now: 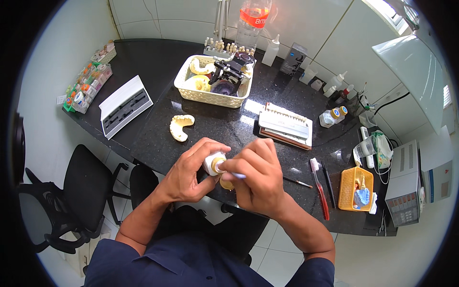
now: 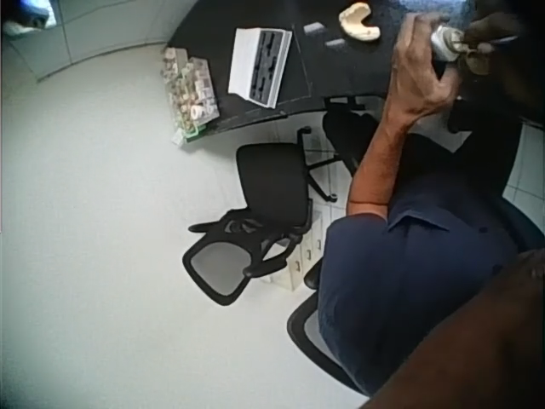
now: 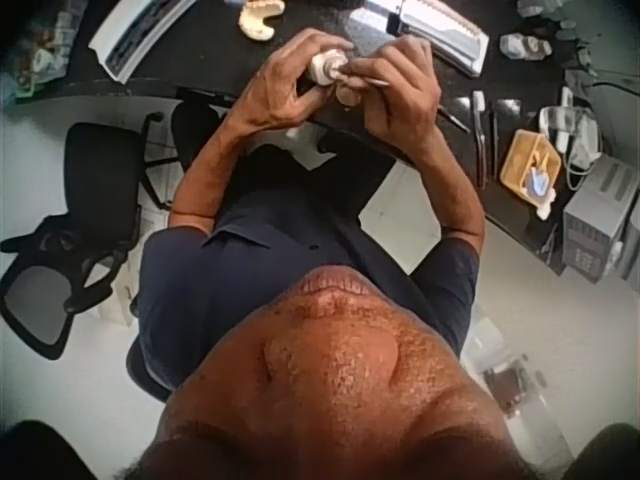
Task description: Cleaning a dental model with a toothbrush and then applying a liquid treatment using a thin brush.
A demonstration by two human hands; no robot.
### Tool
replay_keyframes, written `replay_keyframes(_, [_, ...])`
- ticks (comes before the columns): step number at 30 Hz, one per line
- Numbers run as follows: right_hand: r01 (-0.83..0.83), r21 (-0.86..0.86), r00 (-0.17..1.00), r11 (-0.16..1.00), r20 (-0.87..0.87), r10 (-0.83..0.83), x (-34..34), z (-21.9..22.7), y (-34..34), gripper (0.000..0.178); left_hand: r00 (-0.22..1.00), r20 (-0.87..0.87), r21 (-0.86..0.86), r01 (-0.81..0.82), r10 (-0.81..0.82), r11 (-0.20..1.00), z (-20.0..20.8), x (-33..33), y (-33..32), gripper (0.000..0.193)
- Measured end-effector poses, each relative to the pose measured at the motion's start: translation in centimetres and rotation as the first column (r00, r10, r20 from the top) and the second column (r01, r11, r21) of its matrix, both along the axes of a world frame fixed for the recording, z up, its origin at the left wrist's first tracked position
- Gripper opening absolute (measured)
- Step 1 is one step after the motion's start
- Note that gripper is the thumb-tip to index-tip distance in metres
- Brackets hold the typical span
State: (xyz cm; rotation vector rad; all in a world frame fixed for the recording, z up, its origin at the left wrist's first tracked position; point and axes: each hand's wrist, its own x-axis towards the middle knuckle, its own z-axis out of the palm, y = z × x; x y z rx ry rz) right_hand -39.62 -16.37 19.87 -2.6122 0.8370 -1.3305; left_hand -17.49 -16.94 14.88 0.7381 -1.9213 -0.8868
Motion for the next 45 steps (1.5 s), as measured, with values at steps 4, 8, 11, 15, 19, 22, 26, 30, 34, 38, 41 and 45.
replay_keyframes(4, [-0.036,0.011,0.999,0.999,-0.029,0.037,0.0,-0.1,-0.1,0.016,0.999,0.043,0.02,-0.016,0.015,1.0,-0.1,-0.2,0.2,0.06])
replay_keyframes(8, [-0.06,-0.004,0.998,0.998,0.021,0.06,-0.1,0.2,0.4,0.015,0.997,0.05,0.125,-0.058,0.052,0.991,-0.7,-0.3,0.4,0.059])
replay_keyframes(11, [-0.052,0.003,0.999,0.999,0.007,0.052,-0.1,0.0,0.3,0.016,0.999,0.0,0.316,-0.052,0.055,0.947,-0.4,-0.5,0.7,0.061])
replay_keyframes(15, [-0.07,0.05,0.997,0.996,0.018,0.069,0.2,-0.4,-0.2,0.012,0.998,0.03,0.255,-0.068,0.062,0.965,-0.9,-0.8,0.7,0.061])
replay_keyframes(19, [-0.06,-0.04,0.998,0.997,0.027,0.061,-0.1,0.3,0.3,0.015,0.994,-0.034,-0.042,-0.109,0.108,0.993,-1.7,-0.8,0.0,0.06])
replay_keyframes(22, [0.061,-0.13,0.998,0.99,-0.001,-0.061,0.2,0.2,0.6,0.016,0.992,-0.017,-0.116,-0.124,0.123,0.985,-1.8,-0.8,0.1,0.061])
replay_keyframes(26, [0.02,-0.143,1.0,0.99,0.024,-0.017,0.3,-0.4,0.4,0.016,0.996,-0.044,-0.047,-0.073,0.071,0.996,-2.4,-0.4,-0.2,0.067])
replay_keyframes(30, [-0.129,0.01,0.991,0.992,0.034,0.129,-0.6,0.0,0.0,0.016,0.995,-0.082,-0.035,-0.052,0.049,0.998,-2.4,-0.2,0.0,0.07])
replay_keyframes(34, [-0.033,-0.056,0.994,0.998,0.104,0.039,-0.5,-0.1,0.4,0.016,0.997,-0.057,-0.023,-0.057,0.056,0.998,-1.3,-0.4,0.2,0.062])
replay_keyframes(38, [-0.023,-0.061,1.0,0.998,-0.015,0.022,0.0,-0.2,0.3,0.017,0.994,-0.07,-0.026,-0.085,0.083,0.996,-0.9,-0.6,0.5,0.065])
replay_keyframes(41, [-0.04,-0.067,0.999,0.997,-0.013,0.039,0.0,-0.2,-0.2,0.019,0.992,-0.046,-0.045,-0.118,0.116,0.992,-1.1,-0.6,0.1,0.066])
replay_keyframes(45, [-0.011,-0.054,1.0,0.998,-0.006,0.011,0.1,0.2,0.4,0.019,0.991,-0.026,-0.036,-0.133,0.132,0.99,-1.0,-0.5,0.2,0.066])
